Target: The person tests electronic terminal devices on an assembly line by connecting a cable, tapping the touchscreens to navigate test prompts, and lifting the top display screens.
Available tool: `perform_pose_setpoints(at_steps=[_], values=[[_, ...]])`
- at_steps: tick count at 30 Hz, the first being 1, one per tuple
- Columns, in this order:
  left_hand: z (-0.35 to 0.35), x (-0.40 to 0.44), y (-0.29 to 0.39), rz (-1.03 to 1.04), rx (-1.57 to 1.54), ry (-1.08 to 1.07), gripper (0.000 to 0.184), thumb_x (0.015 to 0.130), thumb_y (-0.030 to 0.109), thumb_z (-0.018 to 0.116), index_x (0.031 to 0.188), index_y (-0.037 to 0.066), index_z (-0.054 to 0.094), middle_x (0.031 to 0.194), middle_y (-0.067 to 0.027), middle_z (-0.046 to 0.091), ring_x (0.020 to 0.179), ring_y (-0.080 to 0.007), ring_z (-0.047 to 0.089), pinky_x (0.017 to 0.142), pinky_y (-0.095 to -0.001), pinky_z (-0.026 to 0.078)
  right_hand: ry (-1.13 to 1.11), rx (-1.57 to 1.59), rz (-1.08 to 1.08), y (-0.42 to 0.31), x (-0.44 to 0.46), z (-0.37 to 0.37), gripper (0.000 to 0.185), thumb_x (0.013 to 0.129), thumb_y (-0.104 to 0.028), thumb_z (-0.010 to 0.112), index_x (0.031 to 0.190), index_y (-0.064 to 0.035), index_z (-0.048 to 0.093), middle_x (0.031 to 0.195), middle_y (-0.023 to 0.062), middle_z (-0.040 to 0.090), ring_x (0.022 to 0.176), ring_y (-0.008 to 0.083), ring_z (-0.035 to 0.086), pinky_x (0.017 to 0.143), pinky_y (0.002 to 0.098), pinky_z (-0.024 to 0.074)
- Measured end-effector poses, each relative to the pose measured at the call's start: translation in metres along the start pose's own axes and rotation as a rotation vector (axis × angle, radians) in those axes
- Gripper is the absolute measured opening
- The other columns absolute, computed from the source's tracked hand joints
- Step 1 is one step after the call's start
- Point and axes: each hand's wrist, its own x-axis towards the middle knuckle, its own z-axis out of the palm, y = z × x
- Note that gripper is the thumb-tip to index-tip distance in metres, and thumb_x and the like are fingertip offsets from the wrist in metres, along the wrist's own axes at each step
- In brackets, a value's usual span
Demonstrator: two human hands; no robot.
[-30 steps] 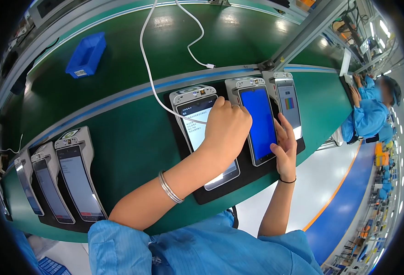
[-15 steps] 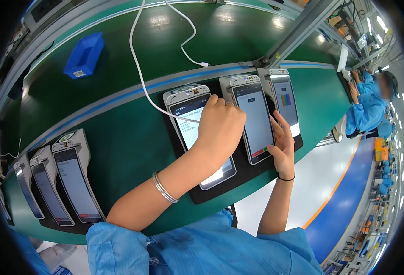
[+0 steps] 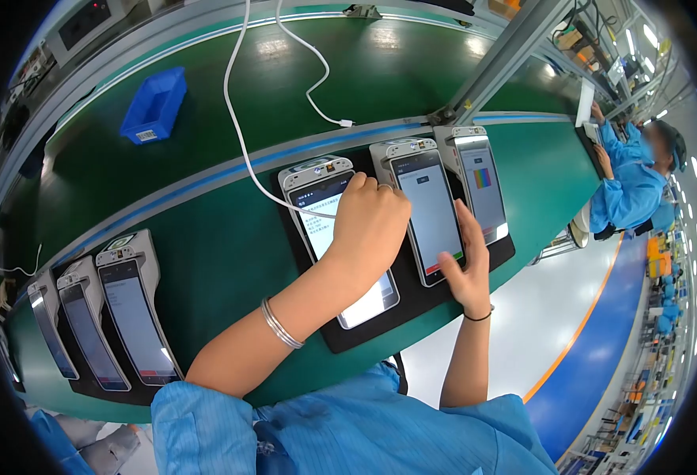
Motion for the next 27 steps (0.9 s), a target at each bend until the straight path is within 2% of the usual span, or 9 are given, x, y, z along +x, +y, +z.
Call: perform_pose_setpoints(at_steps=[1,4,5,8,17,27], values=[[0.0,0.0,0.0,-0.003,-0.006,0.004,0.003,0.063,0.002,0.063,0.066,0.003,0.062,0.064,-0.0114,0.063,0.066,-0.0221,0.06,0.074,-0.0296,0.043,-0.013,-0.142,-0.06,0.005,-0.001,-0.001,0.076,0.066,-0.014,0.069,0.135,0.0012,0.042,0.138,0.0214,0.045,0.13,0.033,0.042,0.107,0.0408,0.0317],[0.0,0.0,-0.001,-0.01,-0.02,-0.02,0.003,0.064,0.002,0.062,0.067,0.003,0.062,0.064,-0.0113,0.063,0.067,-0.0222,0.06,0.074,-0.0299,0.043,-0.012,-0.246,-0.114,0.003,-0.002,0.001,0.08,0.065,-0.021,0.075,0.135,-0.0016,0.043,0.137,0.0234,0.045,0.131,0.0355,0.04,0.107,0.0426,0.0323],[0.001,0.0,0.0,-0.012,-0.015,-0.019,0.003,0.064,0.003,0.062,0.067,0.003,0.062,0.064,-0.0113,0.063,0.067,-0.0222,0.06,0.074,-0.03,0.043,-0.012,-0.252,-0.128,0.003,-0.002,0.001,0.086,0.062,-0.028,0.08,0.136,-0.0041,0.043,0.137,0.0235,0.044,0.131,0.0373,0.039,0.106,0.0441,0.0325],[0.001,0.001,-0.001,-0.011,-0.004,-0.014,0.003,0.064,0.003,0.062,0.067,0.003,0.062,0.064,-0.0113,0.063,0.066,-0.0224,0.06,0.074,-0.0305,0.043,-0.023,-0.297,-0.156,0.001,-0.001,0.001,0.09,0.06,-0.032,0.082,0.136,-0.0041,0.043,0.139,0.024,0.042,0.131,0.0372,0.039,0.106,0.0442,0.0328],[0.001,-0.001,-0.001,-0.006,-0.029,-0.002,0.003,0.065,0.003,0.062,0.067,0.002,0.062,0.064,-0.0121,0.063,0.066,-0.0234,0.061,0.074,-0.0311,0.043,-0.031,-0.392,-0.193,-0.003,0.0,0.001,0.094,0.058,-0.037,0.084,0.137,-0.007,0.042,0.141,0.0253,0.039,0.13,0.0389,0.04,0.103,0.0451,0.0364],[0.003,-0.001,0.0,-0.021,-0.031,-0.012,0.008,0.063,0.006,0.064,0.07,0.002,0.063,0.065,-0.0118,0.063,0.067,-0.0234,0.061,0.075,-0.0313,0.044,-0.062,-0.448,-0.132,-0.014,0.015,0.006,0.085,0.065,-0.042,0.077,0.138,-0.0117,0.043,0.134,0.0275,0.043,0.124,0.0426,0.044,0.096,0.0462,0.0423]])
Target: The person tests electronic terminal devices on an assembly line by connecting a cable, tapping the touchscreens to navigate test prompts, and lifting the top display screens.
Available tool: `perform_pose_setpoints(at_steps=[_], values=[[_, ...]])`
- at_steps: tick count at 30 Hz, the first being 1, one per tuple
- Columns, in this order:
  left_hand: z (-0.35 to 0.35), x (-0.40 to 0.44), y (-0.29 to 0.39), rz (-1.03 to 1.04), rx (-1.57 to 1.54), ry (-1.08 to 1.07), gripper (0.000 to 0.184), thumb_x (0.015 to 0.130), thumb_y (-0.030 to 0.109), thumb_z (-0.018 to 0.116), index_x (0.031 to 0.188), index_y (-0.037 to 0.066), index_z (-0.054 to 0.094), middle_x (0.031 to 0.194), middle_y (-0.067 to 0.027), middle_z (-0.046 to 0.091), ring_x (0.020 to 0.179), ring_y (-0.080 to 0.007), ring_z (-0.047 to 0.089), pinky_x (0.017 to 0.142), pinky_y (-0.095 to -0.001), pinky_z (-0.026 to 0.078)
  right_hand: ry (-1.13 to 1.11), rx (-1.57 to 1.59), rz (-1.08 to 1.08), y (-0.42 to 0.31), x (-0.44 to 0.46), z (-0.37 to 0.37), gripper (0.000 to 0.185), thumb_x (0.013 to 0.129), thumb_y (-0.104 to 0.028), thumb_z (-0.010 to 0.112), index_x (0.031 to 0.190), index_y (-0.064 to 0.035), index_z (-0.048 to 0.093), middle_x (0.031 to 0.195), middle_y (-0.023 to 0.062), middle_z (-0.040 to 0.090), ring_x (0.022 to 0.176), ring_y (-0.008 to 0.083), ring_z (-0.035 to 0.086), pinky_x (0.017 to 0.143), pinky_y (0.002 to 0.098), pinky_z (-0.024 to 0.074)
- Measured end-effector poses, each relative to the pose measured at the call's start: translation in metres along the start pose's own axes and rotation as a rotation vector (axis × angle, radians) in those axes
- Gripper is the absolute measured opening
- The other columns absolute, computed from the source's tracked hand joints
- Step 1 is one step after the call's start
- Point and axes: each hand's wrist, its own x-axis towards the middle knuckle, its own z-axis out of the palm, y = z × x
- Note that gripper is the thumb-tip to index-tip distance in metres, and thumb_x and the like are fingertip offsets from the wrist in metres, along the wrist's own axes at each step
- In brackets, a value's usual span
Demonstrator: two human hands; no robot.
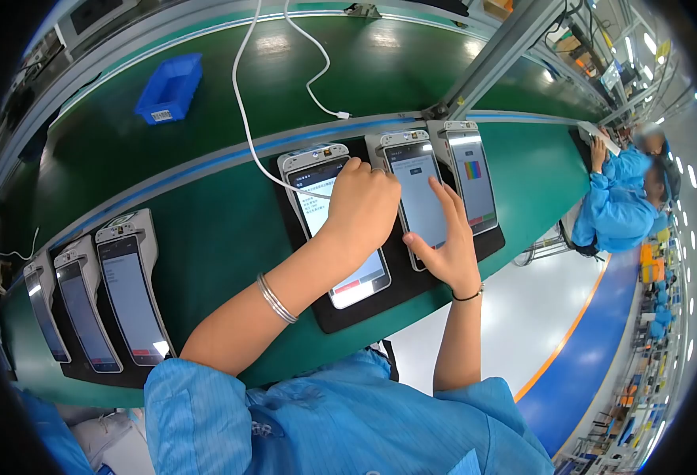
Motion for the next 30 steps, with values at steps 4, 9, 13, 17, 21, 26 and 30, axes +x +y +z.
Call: perform_pose_setpoints(at_steps=[4,9,13,17,21,26,30], values=[[-0.001,0.0,0.0,-0.004,0.003,-0.008,0.011,0.064,0.008,0.065,0.072,0.002,0.063,0.068,-0.0117,0.064,0.069,-0.0232,0.061,0.076,-0.0313,0.044,-0.059,-0.16,0.01,-0.011,0.019,0.0,0.084,0.066,-0.043,0.076,0.138,-0.0143,0.043,0.129,0.0286,0.047,0.117,0.0447,0.049,0.092,0.0456,0.0453],[0.004,0.0,0.0,-0.003,0.016,0.06,0.011,0.066,0.009,0.064,0.074,0.002,0.063,0.07,-0.0113,0.064,0.071,-0.0235,0.061,0.076,-0.0315,0.044,-0.002,-0.197,-0.019,-0.009,0.023,0.002,0.089,0.065,-0.043,0.077,0.139,-0.0123,0.04,0.116,0.0255,0.057,0.103,0.0398,0.059,0.082,0.0424,0.0503],[0.008,-0.002,-0.002,0.017,-0.014,0.127,0.009,0.068,0.01,0.064,0.074,0.003,0.064,0.071,-0.0112,0.064,0.072,-0.0238,0.061,0.076,-0.0323,0.043,0.014,-0.107,0.039,-0.014,0.022,-0.001,0.094,0.064,-0.041,0.077,0.141,-0.0082,0.035,0.105,0.0213,0.062,0.091,0.035,0.064,0.075,0.0398,0.0522],[0.008,-0.001,-0.002,0.008,-0.026,0.083,0.009,0.07,0.01,0.064,0.075,0.003,0.064,0.073,-0.0118,0.064,0.074,-0.0247,0.061,0.076,-0.0334,0.043,0.002,-0.144,0.064,-0.015,0.023,-0.002,0.098,0.063,-0.041,0.078,0.142,-0.0061,0.032,0.098,0.0199,0.065,0.087,0.035,0.065,0.073,0.039,0.0524],[0.003,-0.002,-0.001,0.029,-0.048,0.079,0.012,0.076,0.013,0.063,0.08,0.002,0.064,0.078,-0.013,0.065,0.076,-0.0262,0.061,0.078,-0.0362,0.045,-0.009,-0.12,0.089,-0.011,0.025,-0.005,0.097,0.064,-0.042,0.078,0.142,-0.006,0.032,0.102,0.0208,0.065,0.089,0.0352,0.065,0.074,0.0388,0.0524],[-0.044,-0.003,0.002,-0.028,-0.16,0.104,0.015,0.086,0.016,0.058,0.086,0.002,0.063,0.082,-0.0153,0.063,0.079,-0.0311,0.061,0.077,-0.0405,0.047,0.031,-0.027,-0.001,-0.001,0.02,-0.004,0.082,0.072,-0.033,0.074,0.139,-0.004,0.036,0.112,0.0203,0.062,0.094,0.0361,0.063,0.078,0.0393,0.0513],[-0.098,-0.018,-0.017,-0.198,-0.362,0.157,0.017,0.089,0.014,0.056,0.093,0.0,0.063,0.085,-0.019,0.061,0.082,-0.037,0.058,0.074,-0.0428,0.046,0.24,-0.025,0.034,0.016,0.027,-0.026,0.055,0.08,-0.018,0.066,0.128,-0.0001,0.046,0.12,0.0172,0.058,0.102,0.036,0.057,0.087,0.0405,0.0463]])
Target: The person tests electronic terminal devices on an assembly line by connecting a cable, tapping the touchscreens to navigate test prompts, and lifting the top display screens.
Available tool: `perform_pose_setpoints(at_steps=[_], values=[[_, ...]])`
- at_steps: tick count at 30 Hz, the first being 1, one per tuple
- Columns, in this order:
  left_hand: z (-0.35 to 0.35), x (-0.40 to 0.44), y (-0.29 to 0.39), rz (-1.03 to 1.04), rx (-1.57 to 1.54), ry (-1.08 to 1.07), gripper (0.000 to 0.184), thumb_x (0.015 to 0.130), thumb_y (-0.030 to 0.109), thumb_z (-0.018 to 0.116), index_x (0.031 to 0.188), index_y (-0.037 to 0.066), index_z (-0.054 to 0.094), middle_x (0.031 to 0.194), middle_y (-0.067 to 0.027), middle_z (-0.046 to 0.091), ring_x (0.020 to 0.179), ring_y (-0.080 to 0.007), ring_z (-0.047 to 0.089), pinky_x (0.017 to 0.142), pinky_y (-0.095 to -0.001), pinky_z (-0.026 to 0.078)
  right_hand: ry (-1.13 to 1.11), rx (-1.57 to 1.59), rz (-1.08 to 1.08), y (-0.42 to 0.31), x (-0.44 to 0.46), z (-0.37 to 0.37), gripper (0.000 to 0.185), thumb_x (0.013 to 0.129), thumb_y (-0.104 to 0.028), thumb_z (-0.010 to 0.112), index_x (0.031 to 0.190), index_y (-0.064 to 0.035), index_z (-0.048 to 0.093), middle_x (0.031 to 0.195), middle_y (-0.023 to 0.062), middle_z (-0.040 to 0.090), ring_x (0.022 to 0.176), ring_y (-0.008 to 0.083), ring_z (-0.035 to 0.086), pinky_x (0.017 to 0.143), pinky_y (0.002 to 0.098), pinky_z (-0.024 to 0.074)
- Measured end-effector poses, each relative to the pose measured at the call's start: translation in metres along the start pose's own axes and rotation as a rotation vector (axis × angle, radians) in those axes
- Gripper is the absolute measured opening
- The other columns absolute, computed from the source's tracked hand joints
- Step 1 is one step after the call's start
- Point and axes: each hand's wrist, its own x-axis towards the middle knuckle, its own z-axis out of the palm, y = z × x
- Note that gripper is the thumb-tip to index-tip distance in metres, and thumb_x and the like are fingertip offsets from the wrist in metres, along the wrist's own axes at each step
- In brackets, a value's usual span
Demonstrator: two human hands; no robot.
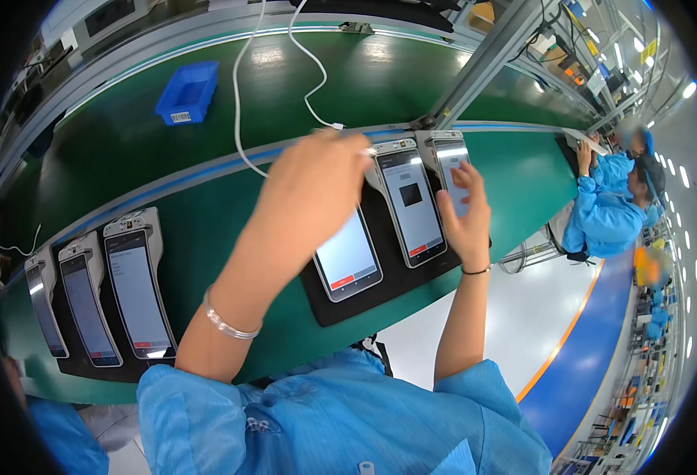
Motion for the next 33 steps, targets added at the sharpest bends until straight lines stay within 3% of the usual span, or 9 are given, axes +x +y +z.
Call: perform_pose_setpoints(at_steps=[1,3,6,8,13,19,24,28,33], values=[[-0.006,-0.004,-0.009,0.004,-0.024,0.07,0.018,0.089,0.013,0.055,0.095,-0.002,0.063,0.086,-0.0195,0.061,0.082,-0.0372,0.058,0.074,-0.0428,0.045,0.073,-0.093,-0.127,0.011,0.005,-0.002,0.048,0.081,-0.015,0.064,0.123,0.0008,0.049,0.121,0.0163,0.057,0.104,0.0357,0.055,0.089,0.0411,0.0444],[-0.006,-0.016,-0.034,-0.092,0.015,0.097,0.019,0.09,0.012,0.053,0.1,-0.002,0.063,0.087,-0.0204,0.06,0.083,-0.0377,0.058,0.075,-0.043,0.045,0.046,-0.152,-0.112,0.026,0.011,-0.004,0.045,0.081,-0.015,0.063,0.121,0.0002,0.049,0.122,0.0169,0.055,0.109,0.0348,0.052,0.093,0.0418,0.0408],[-0.006,-0.038,-0.054,-0.227,-0.063,0.04,0.018,0.091,0.011,0.053,0.097,-0.004,0.062,0.075,-0.0159,0.06,0.067,-0.0264,0.057,0.064,-0.0345,0.044,0.016,-0.233,-0.137,0.038,0.017,0.0,0.047,0.082,-0.013,0.062,0.124,0.0005,0.046,0.123,0.0176,0.055,0.111,0.035,0.053,0.095,0.0422,0.0403],[-0.004,-0.054,-0.065,-0.321,-0.125,-0.008,0.017,0.09,0.011,0.054,0.094,-0.003,0.062,0.064,-0.0122,0.059,0.055,-0.0177,0.052,0.056,-0.0299,0.04,0.022,-0.058,-0.141,0.03,0.015,0.004,0.047,0.083,-0.012,0.061,0.125,0.001,0.045,0.124,0.0182,0.055,0.113,0.034,0.053,0.095,0.0408,0.0405],[0.009,-0.074,-0.071,-0.473,-0.29,-0.154,0.018,0.089,0.013,0.056,0.092,-0.003,0.064,0.064,-0.0107,0.059,0.054,-0.0167,0.051,0.054,-0.0305,0.04,-0.22,0.423,-0.115,-0.047,-0.019,0.028,0.05,0.086,-0.008,0.057,0.132,0.0024,0.039,0.129,0.0219,0.052,0.12,0.0325,0.051,0.1,0.0396,0.0386],[0.009,-0.079,-0.076,-0.491,-0.355,-0.195,0.019,0.09,0.013,0.056,0.095,-0.003,0.066,0.066,-0.0084,0.061,0.057,-0.0136,0.053,0.056,-0.0282,0.042,-0.473,0.415,0.019,-0.091,-0.053,0.062,0.069,0.087,-0.008,0.056,0.143,0.0066,0.019,0.138,0.0319,0.037,0.128,0.037,0.042,0.106,0.0387,0.033],[0.013,-0.081,-0.077,-0.501,-0.453,-0.161,0.02,0.09,0.012,0.056,0.098,-0.003,0.066,0.07,-0.0089,0.064,0.06,-0.0132,0.056,0.058,-0.0271,0.044,-0.476,0.854,0.256,-0.077,-0.053,0.068,0.07,0.087,-0.006,0.054,0.144,0.0079,0.016,0.147,0.0267,0.027,0.136,0.0297,0.03,0.111,0.0355,0.0219],[0.012,-0.079,-0.077,-0.433,-0.413,-0.137,0.018,0.087,0.012,0.057,0.089,-0.003,0.067,0.064,-0.0114,0.062,0.055,-0.0164,0.055,0.056,-0.0291,0.043,-0.517,0.854,0.241,-0.077,-0.052,0.067,0.07,0.084,-0.001,0.054,0.144,0.0077,0.019,0.147,0.0248,0.029,0.136,0.0279,0.03,0.111,0.0343,0.0216],[-0.004,-0.052,-0.072,-0.404,-0.2,-0.326,0.016,0.082,0.009,0.058,0.075,-0.002,0.067,0.056,-0.0166,0.056,0.049,-0.0237,0.052,0.052,-0.0345,0.04,-0.531,0.879,0.222,-0.075,-0.051,0.067,0.074,0.079,0.001,0.054,0.144,0.0075,0.02,0.146,0.0238,0.03,0.137,0.0273,0.029,0.111,0.0347,0.0214]])
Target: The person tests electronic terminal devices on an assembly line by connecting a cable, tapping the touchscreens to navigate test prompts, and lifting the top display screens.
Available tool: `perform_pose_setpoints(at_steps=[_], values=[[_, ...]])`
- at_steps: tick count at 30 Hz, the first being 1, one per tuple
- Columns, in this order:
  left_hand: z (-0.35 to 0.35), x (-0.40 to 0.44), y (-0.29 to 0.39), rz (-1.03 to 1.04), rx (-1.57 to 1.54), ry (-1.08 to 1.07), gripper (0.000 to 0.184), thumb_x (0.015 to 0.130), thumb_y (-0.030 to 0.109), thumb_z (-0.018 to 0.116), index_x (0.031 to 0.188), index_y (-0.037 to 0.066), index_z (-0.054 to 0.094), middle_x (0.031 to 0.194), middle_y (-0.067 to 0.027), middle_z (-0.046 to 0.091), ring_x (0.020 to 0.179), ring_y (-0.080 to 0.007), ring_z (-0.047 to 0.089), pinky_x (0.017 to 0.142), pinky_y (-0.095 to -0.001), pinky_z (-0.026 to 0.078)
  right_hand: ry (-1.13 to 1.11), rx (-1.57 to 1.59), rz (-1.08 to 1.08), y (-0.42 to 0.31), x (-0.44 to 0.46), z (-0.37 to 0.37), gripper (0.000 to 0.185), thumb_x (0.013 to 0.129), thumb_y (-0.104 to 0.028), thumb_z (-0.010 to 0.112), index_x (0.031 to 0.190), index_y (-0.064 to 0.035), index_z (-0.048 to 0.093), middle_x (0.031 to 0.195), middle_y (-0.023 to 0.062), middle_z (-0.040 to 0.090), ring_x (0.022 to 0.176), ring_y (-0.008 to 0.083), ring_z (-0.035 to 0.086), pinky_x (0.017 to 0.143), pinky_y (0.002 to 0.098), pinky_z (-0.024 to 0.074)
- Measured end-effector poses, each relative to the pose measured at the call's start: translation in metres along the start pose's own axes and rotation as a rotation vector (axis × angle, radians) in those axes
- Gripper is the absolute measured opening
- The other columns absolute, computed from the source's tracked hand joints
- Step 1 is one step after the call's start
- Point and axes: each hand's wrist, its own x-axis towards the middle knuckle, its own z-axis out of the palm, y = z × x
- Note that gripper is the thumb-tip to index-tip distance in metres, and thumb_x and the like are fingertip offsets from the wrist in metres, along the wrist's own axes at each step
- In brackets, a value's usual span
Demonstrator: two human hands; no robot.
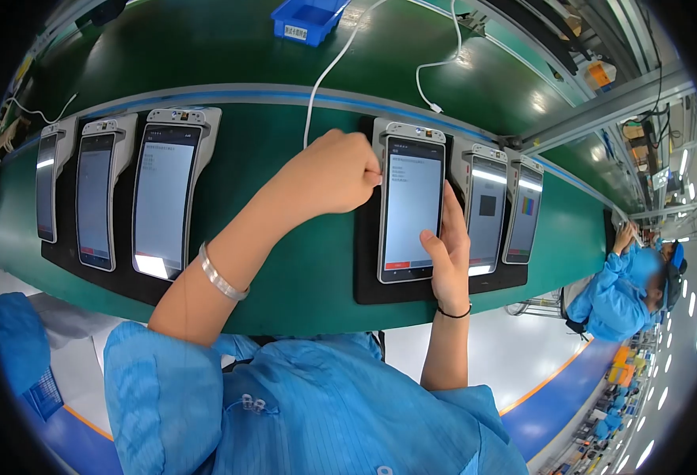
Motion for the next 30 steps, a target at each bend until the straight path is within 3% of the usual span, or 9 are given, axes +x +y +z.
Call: perform_pose_setpoints(at_steps=[4,10,11,14,15,24,27,30], values=[[-0.007,0.007,0.008,-0.101,0.07,-0.128,0.016,0.081,0.009,0.058,0.074,-0.003,0.067,0.057,-0.0159,0.058,0.049,-0.0238,0.053,0.052,-0.0351,0.041,-0.013,-0.011,-0.013,-0.001,0.0,0.001,0.076,0.076,0.002,0.053,0.144,0.0076,0.021,0.146,0.0232,0.031,0.137,0.0273,0.029,0.112,0.0346,0.0209],[0.026,-0.012,-0.015,0.069,-0.2,0.199,0.017,0.086,0.009,0.055,0.082,-0.004,0.065,0.065,-0.0133,0.063,0.056,-0.0209,0.058,0.056,-0.0318,0.044,-0.005,0.059,0.002,0.0,-0.001,0.001,0.076,0.077,-0.002,0.056,0.143,0.0076,0.022,0.145,0.0224,0.033,0.136,0.0274,0.031,0.111,0.0355,0.0213],[0.03,-0.017,-0.017,0.03,-0.222,0.186,0.016,0.09,0.011,0.054,0.09,-0.002,0.063,0.072,-0.0147,0.064,0.061,-0.0241,0.061,0.058,-0.0329,0.045,0.005,0.068,-0.006,0.001,-0.001,0.0,0.075,0.077,-0.004,0.058,0.143,0.0078,0.024,0.146,0.0226,0.032,0.136,0.0282,0.031,0.111,0.0364,0.0216],[0.045,-0.024,-0.026,0.161,-0.162,0.325,0.014,0.091,0.012,0.055,0.095,0.0,0.06,0.077,-0.0163,0.064,0.067,-0.0294,0.062,0.062,-0.0355,0.047,0.027,0.092,0.002,0.005,-0.004,-0.003,0.074,0.077,-0.004,0.058,0.143,0.008,0.026,0.147,0.0238,0.03,0.137,0.0291,0.03,0.111,0.0371,0.0218],[0.045,-0.025,-0.027,0.177,-0.078,0.317,0.014,0.091,0.013,0.056,0.099,0.001,0.058,0.083,-0.0174,0.064,0.073,-0.0334,0.062,0.065,-0.0376,0.048,0.031,0.099,0.003,0.003,-0.005,-0.002,0.074,0.076,-0.003,0.058,0.142,0.0082,0.026,0.147,0.024,0.03,0.137,0.0297,0.031,0.111,0.0379,0.0229],[0.042,-0.024,-0.031,0.158,-0.087,0.241,0.015,0.091,0.013,0.056,0.104,0.004,0.057,0.09,-0.0175,0.065,0.079,-0.0338,0.064,0.069,-0.0371,0.049,-0.004,0.196,0.021,0.01,-0.014,-0.013,0.086,0.061,0.002,0.051,0.143,0.0087,0.026,0.149,0.023,0.026,0.135,0.0311,0.034,0.11,0.0398,0.0271],[0.049,-0.022,-0.036,0.265,-0.101,0.332,0.014,0.09,0.013,0.056,0.1,0.004,0.054,0.079,-0.0172,0.063,0.068,-0.0343,0.061,0.06,-0.0412,0.047,-0.022,0.194,0.009,0.01,-0.013,-0.014,0.087,0.06,0.003,0.05,0.143,0.0086,0.025,0.149,0.0234,0.027,0.134,0.0314,0.035,0.109,0.0395,0.029],[0.043,-0.024,-0.033,0.166,-0.092,0.235,0.017,0.091,0.013,0.056,0.105,0.004,0.057,0.089,-0.0166,0.066,0.079,-0.0323,0.065,0.068,-0.0363,0.049,-0.04,0.2,-0.005,0.01,-0.014,-0.015,0.086,0.06,0.005,0.048,0.143,0.0087,0.025,0.149,0.0231,0.027,0.133,0.0311,0.036,0.108,0.0387,0.03]])
